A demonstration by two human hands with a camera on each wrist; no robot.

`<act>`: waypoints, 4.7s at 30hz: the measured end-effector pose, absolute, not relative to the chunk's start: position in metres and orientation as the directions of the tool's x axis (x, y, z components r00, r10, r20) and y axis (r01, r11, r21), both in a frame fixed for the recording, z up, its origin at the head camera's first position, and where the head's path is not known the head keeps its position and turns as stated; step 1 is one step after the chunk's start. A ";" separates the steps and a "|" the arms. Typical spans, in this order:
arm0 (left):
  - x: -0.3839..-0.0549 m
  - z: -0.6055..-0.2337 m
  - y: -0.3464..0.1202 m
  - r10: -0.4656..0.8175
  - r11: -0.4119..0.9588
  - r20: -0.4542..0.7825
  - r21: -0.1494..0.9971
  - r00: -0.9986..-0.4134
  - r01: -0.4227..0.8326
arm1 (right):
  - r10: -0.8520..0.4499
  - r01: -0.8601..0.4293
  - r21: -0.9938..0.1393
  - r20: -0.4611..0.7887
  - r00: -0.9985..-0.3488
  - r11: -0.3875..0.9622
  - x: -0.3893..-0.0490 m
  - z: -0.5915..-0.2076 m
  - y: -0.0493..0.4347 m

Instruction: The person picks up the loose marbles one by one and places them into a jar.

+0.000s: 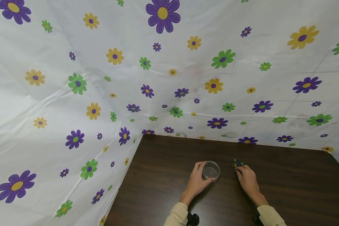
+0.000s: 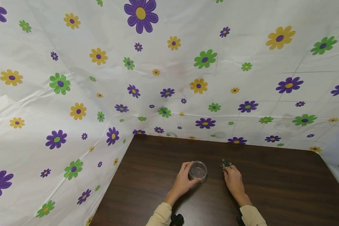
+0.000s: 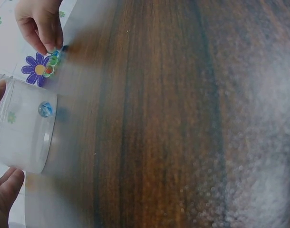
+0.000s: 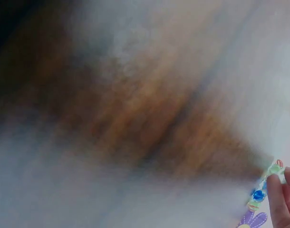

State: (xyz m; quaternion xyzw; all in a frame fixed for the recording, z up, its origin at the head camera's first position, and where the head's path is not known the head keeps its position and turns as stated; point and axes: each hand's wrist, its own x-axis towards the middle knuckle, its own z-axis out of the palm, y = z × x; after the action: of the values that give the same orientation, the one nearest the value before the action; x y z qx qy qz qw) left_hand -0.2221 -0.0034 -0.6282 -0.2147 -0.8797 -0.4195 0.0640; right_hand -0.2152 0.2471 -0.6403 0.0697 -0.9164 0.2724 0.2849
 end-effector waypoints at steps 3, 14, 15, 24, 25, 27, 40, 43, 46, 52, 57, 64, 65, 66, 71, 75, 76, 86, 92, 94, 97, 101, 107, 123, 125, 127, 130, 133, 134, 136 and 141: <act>-0.221 -0.628 -0.003 0.324 0.553 0.291 0.714 -0.900 0.430 | 0.033 -0.304 -0.454 0.598 -0.801 0.838 -0.215 -0.640 0.246; -0.221 -0.627 -0.002 0.317 0.555 0.275 0.722 -0.908 0.413 | 0.031 -0.381 -0.418 0.706 -0.708 0.825 -0.215 -0.635 0.245; -0.221 -0.627 -0.002 0.317 0.556 0.274 0.722 -0.908 0.412 | 0.031 -0.381 -0.416 0.708 -0.705 0.826 -0.215 -0.635 0.245; -0.219 -0.627 -0.002 0.321 0.563 0.264 0.719 -0.909 0.408 | 0.069 -0.403 -0.461 0.721 -0.690 0.790 -0.212 -0.624 0.237; -0.219 -0.627 -0.002 0.320 0.563 0.265 0.719 -0.910 0.407 | 0.078 -0.408 -0.474 0.721 -0.689 0.781 -0.211 -0.622 0.235; -0.219 -0.628 -0.002 0.319 0.565 0.263 0.718 -0.911 0.406 | 0.098 -0.413 -0.500 0.718 -0.689 0.761 -0.210 -0.617 0.229; -0.220 -0.629 -0.002 0.319 0.571 0.280 0.706 -0.905 0.419 | 0.123 -0.471 -0.549 0.731 -0.671 0.690 -0.208 -0.601 0.190; -0.219 -0.629 -0.002 0.323 0.564 0.285 0.708 -0.902 0.425 | 0.122 -0.474 -0.555 0.727 -0.676 0.683 -0.208 -0.602 0.183; -0.218 -0.628 -0.002 0.326 0.560 0.289 0.708 -0.900 0.430 | 0.117 -0.477 -0.559 0.723 -0.681 0.678 -0.208 -0.603 0.176; -0.219 -0.628 -0.002 0.324 0.556 0.289 0.712 -0.901 0.428 | 0.087 -0.493 -0.547 0.724 -0.684 0.676 -0.210 -0.608 0.167; -0.219 -0.628 -0.002 0.317 0.563 0.296 0.706 -0.901 0.430 | 0.082 -0.498 -0.552 0.720 -0.689 0.669 -0.211 -0.611 0.162; -0.219 -0.627 -0.001 0.324 0.573 0.307 0.689 -0.895 0.443 | 0.084 -0.478 -0.559 0.704 -0.705 0.677 -0.211 -0.615 0.159; -0.218 -0.627 -0.001 0.323 0.574 0.309 0.687 -0.894 0.445 | 0.083 -0.475 -0.557 0.703 -0.706 0.681 -0.211 -0.616 0.159; -0.218 -0.627 -0.002 0.323 0.576 0.311 0.685 -0.894 0.447 | 0.082 -0.473 -0.555 0.703 -0.706 0.684 -0.211 -0.616 0.159; -0.218 -0.628 -0.002 0.319 0.574 0.317 0.685 -0.893 0.448 | 0.075 -0.483 -0.540 0.716 -0.694 0.689 -0.212 -0.616 0.159; -0.219 -0.628 -0.002 0.317 0.570 0.318 0.689 -0.894 0.448 | 0.070 -0.499 -0.539 0.724 -0.686 0.678 -0.212 -0.616 0.158; -0.219 -0.628 -0.002 0.317 0.570 0.317 0.689 -0.894 0.447 | 0.070 -0.502 -0.542 0.723 -0.687 0.674 -0.212 -0.616 0.158; -0.218 -0.627 -0.002 0.321 0.563 0.301 0.702 -0.898 0.436 | 0.059 -0.504 -0.539 0.720 -0.691 0.675 -0.211 -0.616 0.157; -0.218 -0.627 -0.002 0.321 0.565 0.292 0.705 -0.901 0.429 | 0.056 -0.511 -0.538 0.723 -0.689 0.670 -0.211 -0.618 0.157; -0.218 -0.627 -0.002 0.320 0.567 0.292 0.703 -0.901 0.429 | 0.056 -0.514 -0.538 0.725 -0.686 0.668 -0.212 -0.619 0.157; -0.218 -0.627 -0.002 0.321 0.570 0.292 0.700 -0.901 0.430 | 0.056 -0.513 -0.540 0.723 -0.689 0.668 -0.212 -0.619 0.157; -0.218 -0.627 -0.002 0.321 0.575 0.290 0.697 -0.902 0.429 | 0.057 -0.504 -0.540 0.718 -0.693 0.674 -0.212 -0.619 0.156; -0.217 -0.627 -0.002 0.321 0.577 0.289 0.696 -0.902 0.428 | 0.063 -0.504 -0.540 0.722 -0.689 0.674 -0.211 -0.618 0.155; -0.217 -0.627 -0.003 0.333 0.566 0.325 0.682 -0.885 0.464 | 0.058 -0.529 -0.532 0.739 -0.671 0.662 -0.210 -0.617 0.155; -0.217 -0.627 -0.004 0.335 0.563 0.325 0.684 -0.884 0.465 | 0.057 -0.529 -0.531 0.739 -0.671 0.662 -0.210 -0.617 0.156; -0.217 -0.627 -0.003 0.336 0.563 0.322 0.684 -0.885 0.463 | 0.058 -0.527 -0.534 0.737 -0.674 0.662 -0.210 -0.617 0.156; -0.217 -0.627 -0.003 0.335 0.567 0.310 0.688 -0.890 0.453 | 0.058 -0.518 -0.535 0.731 -0.680 0.668 -0.210 -0.617 0.156; -0.218 -0.627 -0.002 0.333 0.567 0.308 0.690 -0.891 0.450 | 0.056 -0.509 -0.530 0.727 -0.684 0.678 -0.211 -0.617 0.156; -0.218 -0.627 -0.002 0.333 0.568 0.307 0.690 -0.892 0.449 | 0.054 -0.508 -0.528 0.728 -0.684 0.680 -0.211 -0.617 0.156; -0.218 -0.627 -0.002 0.331 0.565 0.303 0.695 -0.893 0.445 | 0.054 -0.508 -0.528 0.727 -0.684 0.681 -0.211 -0.617 0.157; -0.218 -0.626 -0.002 0.325 0.564 0.292 0.704 -0.899 0.432 | 0.057 -0.508 -0.540 0.721 -0.691 0.672 -0.210 -0.617 0.158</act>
State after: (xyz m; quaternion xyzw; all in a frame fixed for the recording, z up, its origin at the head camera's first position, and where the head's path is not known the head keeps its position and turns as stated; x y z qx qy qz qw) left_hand -0.2180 -0.0018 -0.6265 -0.2147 -0.8820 -0.4146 0.0646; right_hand -0.2104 0.1584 -0.6167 0.1345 -0.8362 0.3822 0.3696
